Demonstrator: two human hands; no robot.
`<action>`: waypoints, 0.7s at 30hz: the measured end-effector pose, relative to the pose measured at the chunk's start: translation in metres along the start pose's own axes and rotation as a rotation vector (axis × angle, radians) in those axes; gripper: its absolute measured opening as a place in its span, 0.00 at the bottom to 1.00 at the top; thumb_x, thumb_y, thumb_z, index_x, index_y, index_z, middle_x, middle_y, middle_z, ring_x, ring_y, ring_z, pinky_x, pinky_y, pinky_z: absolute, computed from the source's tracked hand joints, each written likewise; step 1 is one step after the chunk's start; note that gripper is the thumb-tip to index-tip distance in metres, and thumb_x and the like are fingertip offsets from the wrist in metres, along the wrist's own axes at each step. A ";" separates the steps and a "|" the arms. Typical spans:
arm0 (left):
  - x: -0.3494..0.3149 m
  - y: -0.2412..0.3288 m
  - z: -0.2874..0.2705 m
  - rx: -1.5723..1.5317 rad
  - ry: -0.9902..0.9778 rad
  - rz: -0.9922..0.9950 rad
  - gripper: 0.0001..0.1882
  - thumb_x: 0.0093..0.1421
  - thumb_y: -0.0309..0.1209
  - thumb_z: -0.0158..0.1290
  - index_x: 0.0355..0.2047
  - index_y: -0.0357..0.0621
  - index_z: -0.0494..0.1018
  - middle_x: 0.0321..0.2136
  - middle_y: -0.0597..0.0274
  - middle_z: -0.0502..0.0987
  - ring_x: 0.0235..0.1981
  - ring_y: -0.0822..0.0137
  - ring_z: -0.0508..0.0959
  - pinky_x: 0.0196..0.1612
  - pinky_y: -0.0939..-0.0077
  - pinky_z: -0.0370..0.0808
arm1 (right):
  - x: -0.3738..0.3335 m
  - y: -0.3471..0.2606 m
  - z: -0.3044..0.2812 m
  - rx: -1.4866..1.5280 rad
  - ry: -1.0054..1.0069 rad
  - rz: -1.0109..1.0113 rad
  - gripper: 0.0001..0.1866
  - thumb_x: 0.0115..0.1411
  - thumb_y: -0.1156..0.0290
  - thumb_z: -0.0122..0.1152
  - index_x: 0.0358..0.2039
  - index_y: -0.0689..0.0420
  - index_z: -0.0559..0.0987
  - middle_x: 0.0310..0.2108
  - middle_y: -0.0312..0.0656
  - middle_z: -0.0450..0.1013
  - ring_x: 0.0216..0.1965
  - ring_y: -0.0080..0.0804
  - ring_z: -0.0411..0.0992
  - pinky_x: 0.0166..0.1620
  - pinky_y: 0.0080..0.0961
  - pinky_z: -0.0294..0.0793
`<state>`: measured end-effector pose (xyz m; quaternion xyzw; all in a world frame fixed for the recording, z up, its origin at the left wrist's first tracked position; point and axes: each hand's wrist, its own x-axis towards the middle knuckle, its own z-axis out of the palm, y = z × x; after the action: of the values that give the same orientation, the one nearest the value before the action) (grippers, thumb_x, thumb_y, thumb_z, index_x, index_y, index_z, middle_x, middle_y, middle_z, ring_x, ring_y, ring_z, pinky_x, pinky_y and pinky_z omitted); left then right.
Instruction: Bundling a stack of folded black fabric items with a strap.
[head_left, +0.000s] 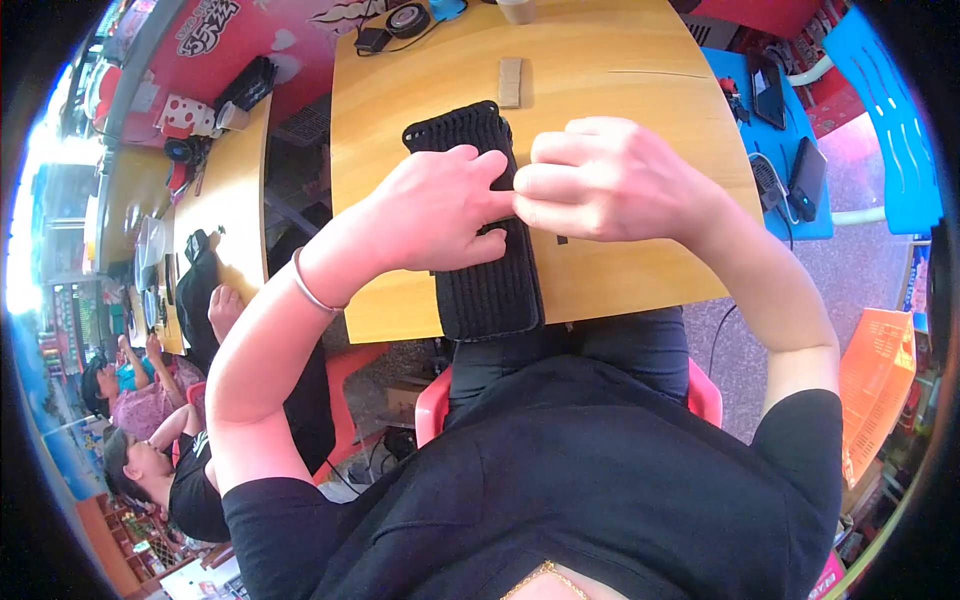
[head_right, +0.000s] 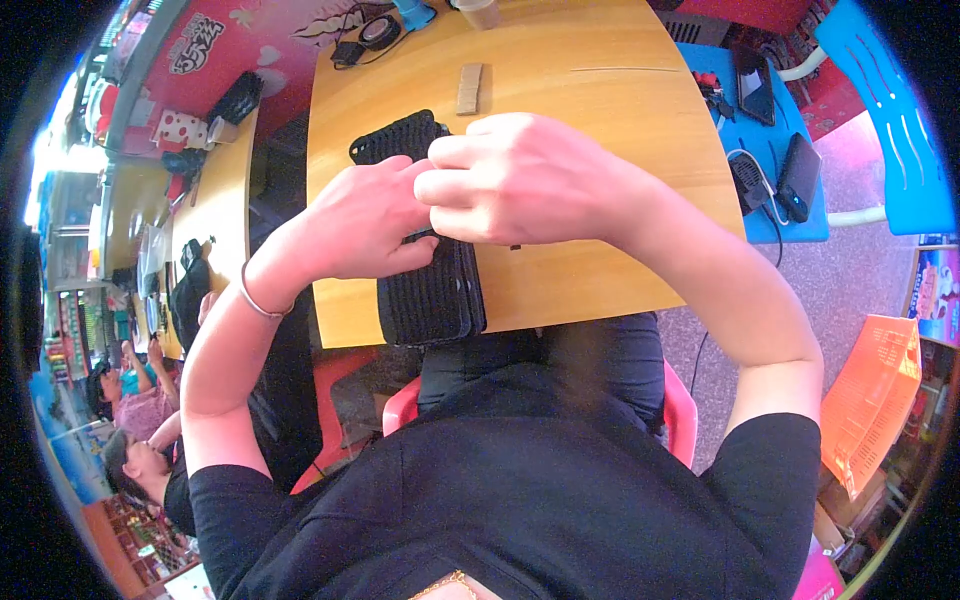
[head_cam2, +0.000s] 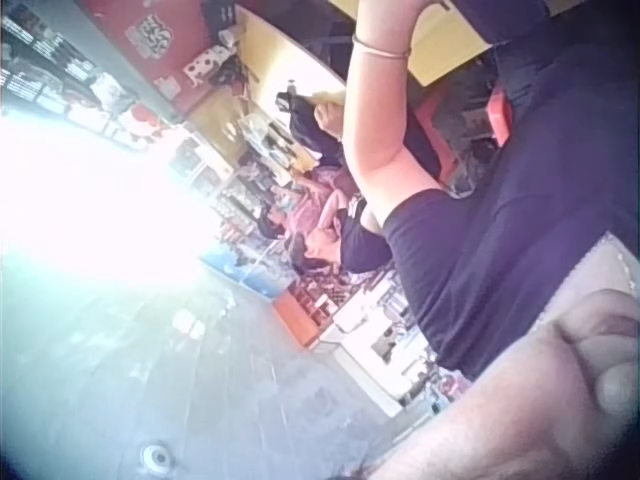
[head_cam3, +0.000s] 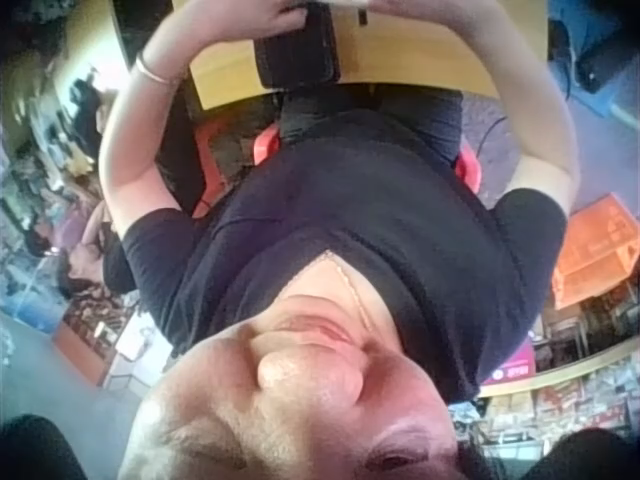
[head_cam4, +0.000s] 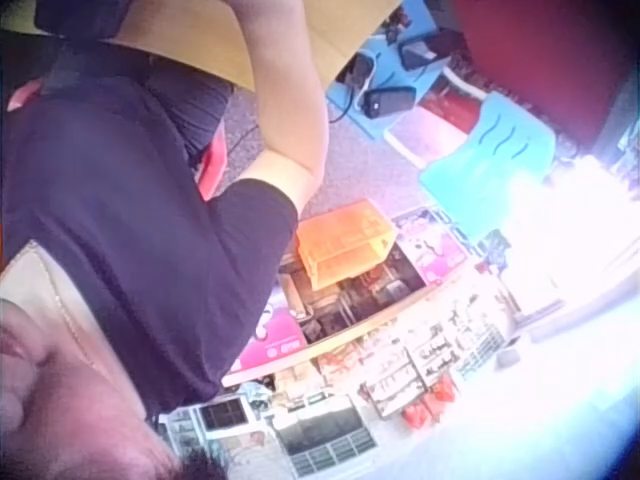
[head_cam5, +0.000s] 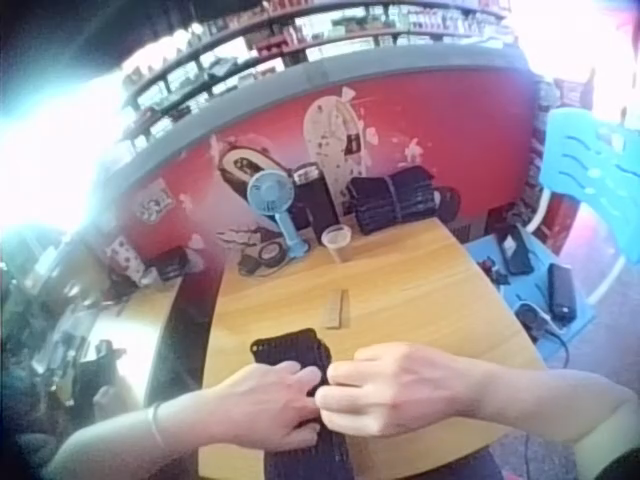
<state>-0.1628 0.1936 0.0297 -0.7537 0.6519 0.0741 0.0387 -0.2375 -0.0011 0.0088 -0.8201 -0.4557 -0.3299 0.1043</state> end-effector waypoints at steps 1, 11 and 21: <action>0.000 -0.001 0.001 -0.013 0.007 -0.003 0.11 0.48 0.40 0.51 0.27 0.47 0.73 0.27 0.58 0.68 0.30 0.60 0.71 0.30 0.67 0.73 | 0.001 0.001 0.001 0.000 -0.001 0.001 0.04 0.40 0.68 0.56 0.16 0.51 0.70 0.24 0.32 0.64 0.28 0.25 0.68 0.27 0.22 0.69; -0.010 -0.009 0.009 -0.110 0.086 -0.023 0.13 0.51 0.41 0.53 0.28 0.44 0.74 0.31 0.58 0.69 0.35 0.59 0.71 0.36 0.65 0.73 | 0.019 0.006 0.009 0.127 0.035 -0.005 0.06 0.45 0.68 0.57 0.18 0.53 0.69 0.20 0.36 0.65 0.23 0.32 0.69 0.27 0.27 0.70; -0.029 -0.015 0.021 -0.359 0.270 -0.008 0.17 0.51 0.42 0.57 0.35 0.44 0.72 0.32 0.58 0.68 0.37 0.56 0.69 0.42 0.66 0.69 | 0.042 0.005 0.001 0.122 -0.103 -0.051 0.03 0.43 0.69 0.55 0.19 0.53 0.73 0.25 0.35 0.71 0.27 0.33 0.72 0.28 0.28 0.72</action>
<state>-0.1529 0.2270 0.0133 -0.7543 0.6243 0.0873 -0.1836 -0.2175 0.0253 0.0358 -0.8163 -0.5002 -0.2616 0.1221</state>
